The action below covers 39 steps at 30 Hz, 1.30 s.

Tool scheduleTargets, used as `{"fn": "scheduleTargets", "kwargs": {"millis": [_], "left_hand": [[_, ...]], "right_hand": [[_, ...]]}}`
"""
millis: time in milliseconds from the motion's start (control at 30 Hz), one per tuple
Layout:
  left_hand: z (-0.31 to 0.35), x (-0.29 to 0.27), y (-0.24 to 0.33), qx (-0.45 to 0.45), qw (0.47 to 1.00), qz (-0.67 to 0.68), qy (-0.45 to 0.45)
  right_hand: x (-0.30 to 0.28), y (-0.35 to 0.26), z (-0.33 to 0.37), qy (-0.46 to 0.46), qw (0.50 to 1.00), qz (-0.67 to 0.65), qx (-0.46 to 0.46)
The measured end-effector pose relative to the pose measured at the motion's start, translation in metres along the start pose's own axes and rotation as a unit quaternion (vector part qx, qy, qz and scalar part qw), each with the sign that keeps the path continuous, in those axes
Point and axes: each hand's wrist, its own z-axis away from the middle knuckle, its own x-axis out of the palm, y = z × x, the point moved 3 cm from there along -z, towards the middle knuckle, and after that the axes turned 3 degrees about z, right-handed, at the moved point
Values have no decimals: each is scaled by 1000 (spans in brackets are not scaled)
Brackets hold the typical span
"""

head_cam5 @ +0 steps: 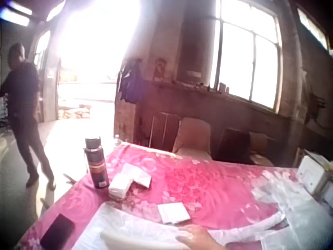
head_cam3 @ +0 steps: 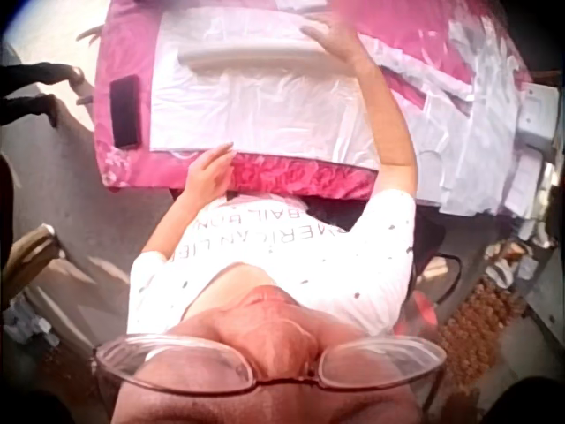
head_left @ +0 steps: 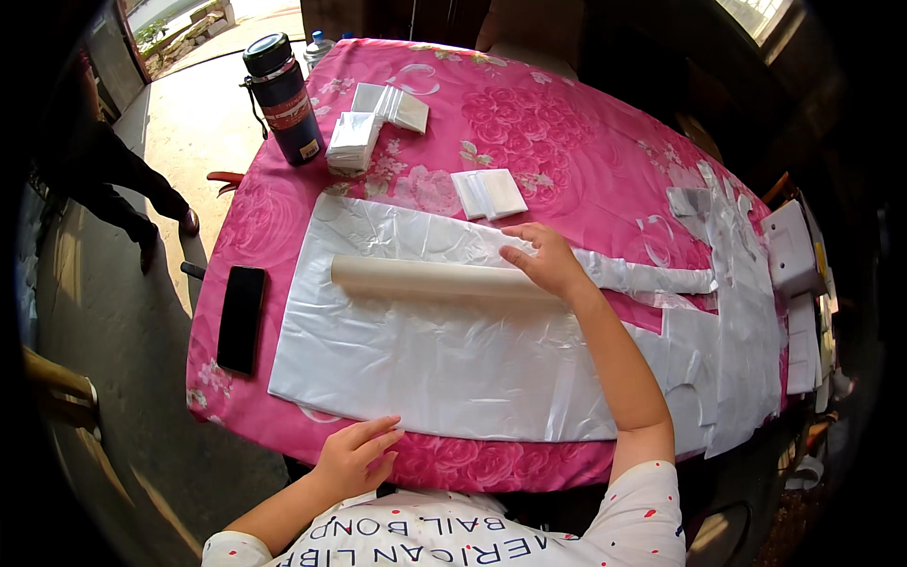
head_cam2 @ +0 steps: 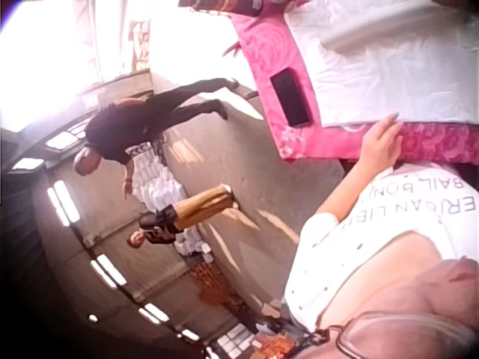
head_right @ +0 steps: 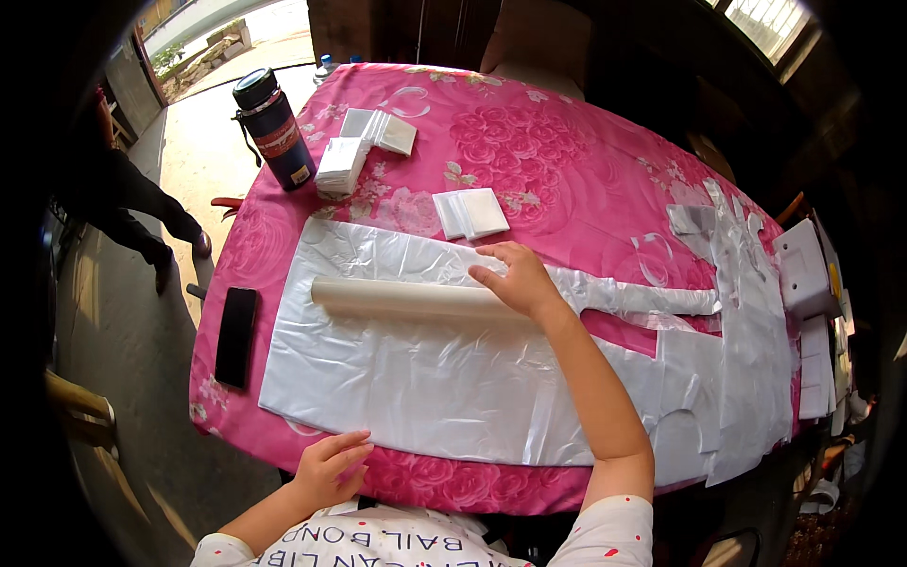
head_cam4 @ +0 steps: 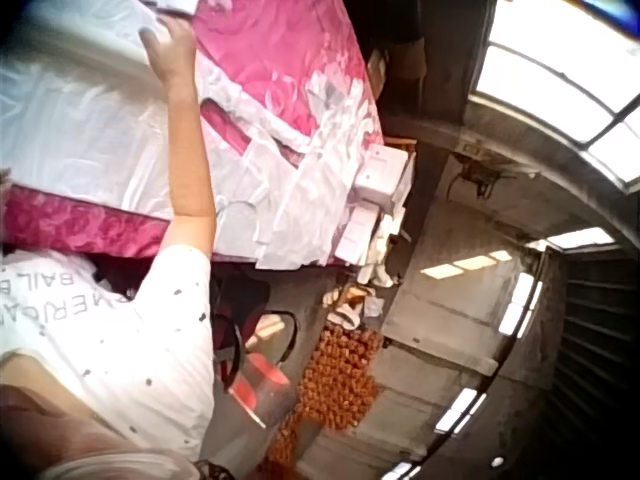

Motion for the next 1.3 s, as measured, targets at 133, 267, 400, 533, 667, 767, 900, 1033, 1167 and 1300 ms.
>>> {"fn": "scheduleTargets", "kwargs": {"millis": [133, 267, 400, 533, 667, 767, 900, 1033, 1167, 1300], "left_hand": [[-21, 9, 6, 28, 998, -2, -57], [-47, 27, 18, 80, 988, -29, -130], [-74, 60, 29, 87, 984, -20, -157], [-99, 110, 42, 92, 978, -26, -185], [-113, 141, 45, 116, 972, -86, -186], [-122, 155, 50, 136, 975, -61, -166], [-130, 162, 62, 139, 967, -95, -192], [-137, 169, 66, 153, 960, -93, -216], [-138, 170, 63, 155, 961, -89, -212], [-138, 172, 63, 162, 961, -91, -206]], "right_hand": [[-15, -14, 91, 1, 980, 192, -58], [-15, -31, 178, 21, 979, 194, 62], [5, -53, 244, 56, 978, 121, 162], [23, -58, 271, 93, 970, 11, 226], [8, -40, 262, 110, 985, 92, 96], [-12, 3, 259, 70, 983, 151, 79], [-55, 68, 276, 63, 962, 235, 125], [-112, 136, 319, 148, 917, 310, 205], [-143, 164, 347, 180, 822, 447, 304], [-164, 161, 363, 185, 713, 433, 519]]}}
